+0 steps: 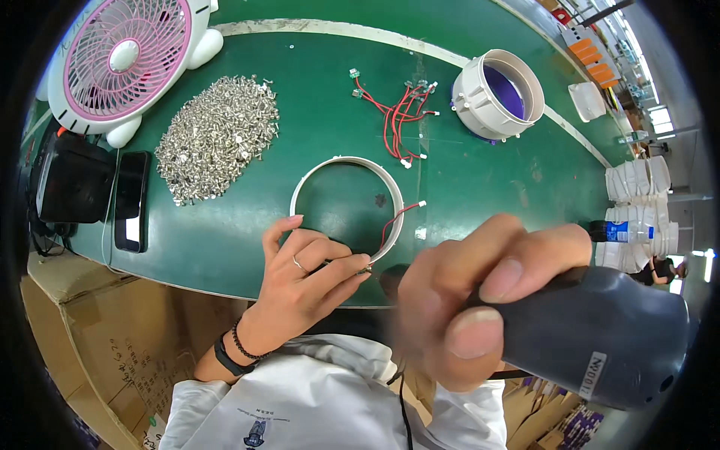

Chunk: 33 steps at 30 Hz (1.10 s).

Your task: The person uses a handheld rotary tool to drill holes into white plastic circular frames containing red and white wires. They repeatedly pick up frames, drill them, and place them into a purple container or onto a stack. The person also handles small metal screws and other plastic components on a green workbench.

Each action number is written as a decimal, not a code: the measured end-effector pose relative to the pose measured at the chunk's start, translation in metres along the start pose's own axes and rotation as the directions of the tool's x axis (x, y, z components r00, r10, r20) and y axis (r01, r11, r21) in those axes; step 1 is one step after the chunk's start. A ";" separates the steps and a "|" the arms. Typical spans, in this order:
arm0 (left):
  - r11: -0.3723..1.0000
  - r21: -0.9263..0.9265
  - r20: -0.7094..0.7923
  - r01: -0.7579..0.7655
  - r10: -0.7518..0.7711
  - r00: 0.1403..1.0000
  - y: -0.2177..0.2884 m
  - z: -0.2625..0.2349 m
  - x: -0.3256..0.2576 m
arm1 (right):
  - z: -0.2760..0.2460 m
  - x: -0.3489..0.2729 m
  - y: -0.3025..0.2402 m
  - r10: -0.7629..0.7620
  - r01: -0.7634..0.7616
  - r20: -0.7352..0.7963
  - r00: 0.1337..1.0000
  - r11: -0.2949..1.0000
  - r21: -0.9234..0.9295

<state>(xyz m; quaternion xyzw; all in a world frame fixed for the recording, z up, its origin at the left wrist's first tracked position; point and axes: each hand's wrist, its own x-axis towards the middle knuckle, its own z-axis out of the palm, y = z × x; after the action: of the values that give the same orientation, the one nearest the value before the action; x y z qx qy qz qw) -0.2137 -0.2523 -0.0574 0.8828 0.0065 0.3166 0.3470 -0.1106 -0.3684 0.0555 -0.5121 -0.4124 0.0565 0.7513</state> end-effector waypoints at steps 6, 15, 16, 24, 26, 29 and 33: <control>1.000 0.004 -0.009 -0.009 0.009 1.000 -0.001 0.000 0.000 | 0.000 -0.001 0.000 -0.023 0.023 -0.035 0.999 1.000 -0.013; 1.000 -0.012 -0.010 -0.008 0.008 1.000 -0.002 0.001 -0.002 | -0.004 0.000 0.004 -0.101 0.101 0.012 0.995 0.995 -0.002; 1.000 -0.015 -0.011 -0.008 0.008 1.000 -0.002 0.001 -0.001 | -0.004 0.000 0.004 -0.116 0.116 0.018 0.993 0.993 0.005; 0.998 -0.063 -0.028 0.031 -0.033 0.999 0.005 0.001 0.005 | -0.005 -0.001 0.002 -0.180 0.179 0.037 0.983 0.984 0.021; 0.998 -0.065 -0.034 0.019 -0.021 0.999 0.006 0.000 0.007 | -0.005 -0.001 0.000 -0.192 0.190 0.047 0.980 0.981 0.035; 0.997 -0.081 -0.027 0.011 -0.013 1.000 0.004 0.002 0.004 | -0.004 0.003 -0.009 -0.230 0.226 0.077 0.970 0.972 0.059; 0.985 -0.168 -0.028 0.041 -0.046 0.999 0.009 -0.001 0.006 | -0.004 0.006 -0.025 -0.259 0.250 0.132 0.957 0.965 0.082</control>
<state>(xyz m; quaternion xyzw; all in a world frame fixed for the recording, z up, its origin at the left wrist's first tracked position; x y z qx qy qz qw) -0.2110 -0.2572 -0.0481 0.8449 0.0046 0.3226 0.4266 -0.1129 -0.3799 0.0785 -0.4247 -0.5253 0.0089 0.7373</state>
